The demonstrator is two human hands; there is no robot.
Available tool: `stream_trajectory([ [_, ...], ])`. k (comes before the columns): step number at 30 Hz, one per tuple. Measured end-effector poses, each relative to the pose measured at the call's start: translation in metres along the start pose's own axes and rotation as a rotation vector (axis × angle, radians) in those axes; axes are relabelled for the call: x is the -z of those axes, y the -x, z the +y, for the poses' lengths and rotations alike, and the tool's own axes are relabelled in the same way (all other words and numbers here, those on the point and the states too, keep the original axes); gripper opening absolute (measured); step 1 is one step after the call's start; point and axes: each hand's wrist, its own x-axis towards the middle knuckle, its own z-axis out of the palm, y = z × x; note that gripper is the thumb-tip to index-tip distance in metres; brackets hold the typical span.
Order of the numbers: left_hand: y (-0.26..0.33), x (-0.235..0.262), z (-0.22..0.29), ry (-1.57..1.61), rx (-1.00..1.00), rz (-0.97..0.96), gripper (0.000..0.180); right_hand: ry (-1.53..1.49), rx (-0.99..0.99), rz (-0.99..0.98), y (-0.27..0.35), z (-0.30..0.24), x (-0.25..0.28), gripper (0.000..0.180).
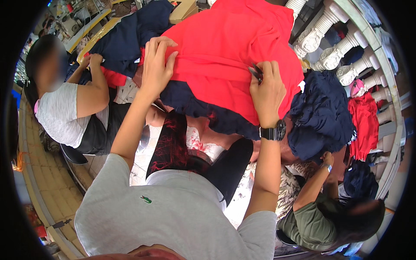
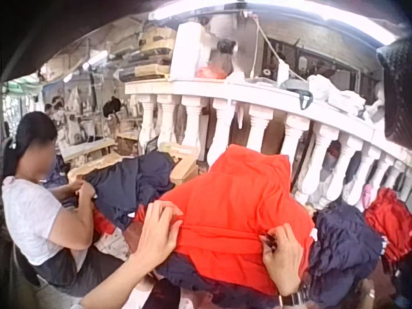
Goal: The person uses a small cutting tool to trim loose threads and tags from a red garment. They repeatedly lift and turn the garment to access different areas, cutting small pieces of fabric and thread.
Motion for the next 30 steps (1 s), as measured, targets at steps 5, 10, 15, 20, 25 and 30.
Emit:
stream_trajectory([
  [5, 0.007, -0.011, 0.023, 0.251, -0.048, -0.162, 0.023, -0.125, -0.099, -0.081, 0.002, 0.009, -0.005, 0.024],
  [10, 0.008, -0.017, 0.002, 0.111, 0.024, -0.131, 0.037, -0.172, -0.005, -0.083, 0.009, 0.009, 0.013, 0.037],
  [15, 0.014, -0.017, -0.002, 0.334, 0.125, -0.086, 0.022, -0.18, -0.046, -0.072, 0.005, -0.019, 0.016, 0.035],
  [20, -0.002, 0.007, 0.033, 0.279, -0.049, -0.087, 0.027, -0.206, -0.056, 0.026, -0.015, -0.036, -0.007, 0.014],
  [25, 0.01, 0.02, -0.025, 0.038, 0.152, 0.181, 0.04, -0.307, -0.176, 0.477, -0.045, -0.014, 0.045, 0.01],
  [30, 0.056, 0.03, -0.007, 0.198, 0.048, -0.034, 0.032, 0.116, -0.383, 0.19, -0.02, 0.064, 0.039, 0.02],
])
